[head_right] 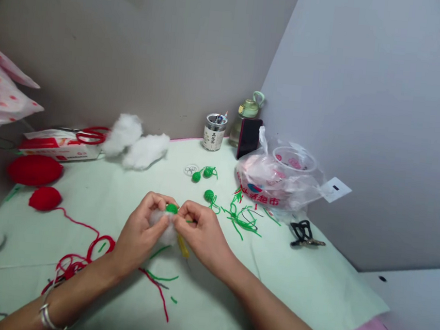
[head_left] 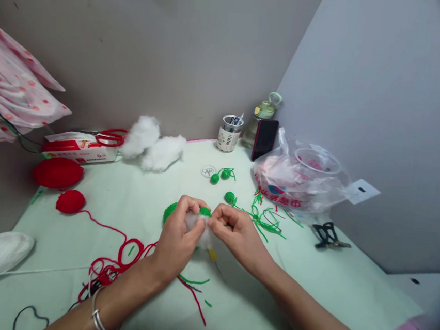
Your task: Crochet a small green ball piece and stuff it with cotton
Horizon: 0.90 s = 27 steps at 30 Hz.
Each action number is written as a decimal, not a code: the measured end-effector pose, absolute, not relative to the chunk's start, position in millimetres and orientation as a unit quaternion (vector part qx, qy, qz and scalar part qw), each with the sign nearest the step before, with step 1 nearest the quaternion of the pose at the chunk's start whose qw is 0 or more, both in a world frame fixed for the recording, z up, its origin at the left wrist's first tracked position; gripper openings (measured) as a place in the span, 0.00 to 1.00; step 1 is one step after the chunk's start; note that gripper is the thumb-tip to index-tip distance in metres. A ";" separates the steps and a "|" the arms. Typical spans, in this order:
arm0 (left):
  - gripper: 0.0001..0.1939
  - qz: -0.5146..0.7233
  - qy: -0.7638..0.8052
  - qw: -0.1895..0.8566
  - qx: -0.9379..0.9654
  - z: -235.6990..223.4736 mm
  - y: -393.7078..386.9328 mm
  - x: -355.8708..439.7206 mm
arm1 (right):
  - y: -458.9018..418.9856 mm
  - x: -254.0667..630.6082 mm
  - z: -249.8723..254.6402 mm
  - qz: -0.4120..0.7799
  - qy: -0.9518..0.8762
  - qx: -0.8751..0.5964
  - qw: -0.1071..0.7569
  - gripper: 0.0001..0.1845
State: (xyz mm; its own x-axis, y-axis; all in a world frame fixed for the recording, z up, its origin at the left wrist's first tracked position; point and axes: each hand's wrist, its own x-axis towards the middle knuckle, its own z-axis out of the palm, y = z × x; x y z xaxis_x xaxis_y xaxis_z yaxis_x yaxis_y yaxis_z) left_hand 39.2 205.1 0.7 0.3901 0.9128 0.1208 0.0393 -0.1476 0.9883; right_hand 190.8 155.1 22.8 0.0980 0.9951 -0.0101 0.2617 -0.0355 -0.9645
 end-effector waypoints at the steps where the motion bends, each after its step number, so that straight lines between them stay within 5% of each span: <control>1: 0.10 0.403 0.363 0.542 0.642 2.4 204.4 38.4 | 157.2 191.6 20.6 0.402 -0.523 -0.598 0.455 0.13; 8: 0.11 0.337 0.305 0.653 0.606 16.4 206.9 32.5 | 156.8 197.9 18.1 0.334 -0.520 -0.632 0.467 0.12; 17: 0.10 0.379 0.363 0.579 0.624 1.5 217.4 36.3 | 142.9 190.1 26.3 0.349 -0.632 -0.579 0.380 0.08; 27: 0.15 0.332 0.299 0.687 0.573 12.0 211.9 37.2 | 154.5 199.4 15.9 0.297 -0.531 -0.649 0.458 0.13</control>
State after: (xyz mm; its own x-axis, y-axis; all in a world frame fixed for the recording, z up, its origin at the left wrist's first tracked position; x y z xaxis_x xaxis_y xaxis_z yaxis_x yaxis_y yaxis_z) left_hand 37.2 211.9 12.0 0.6000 0.7994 -0.0310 -0.1134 0.1234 0.9859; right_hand 199.4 154.5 15.9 0.2602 0.9603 0.1004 0.4167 -0.0179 -0.9089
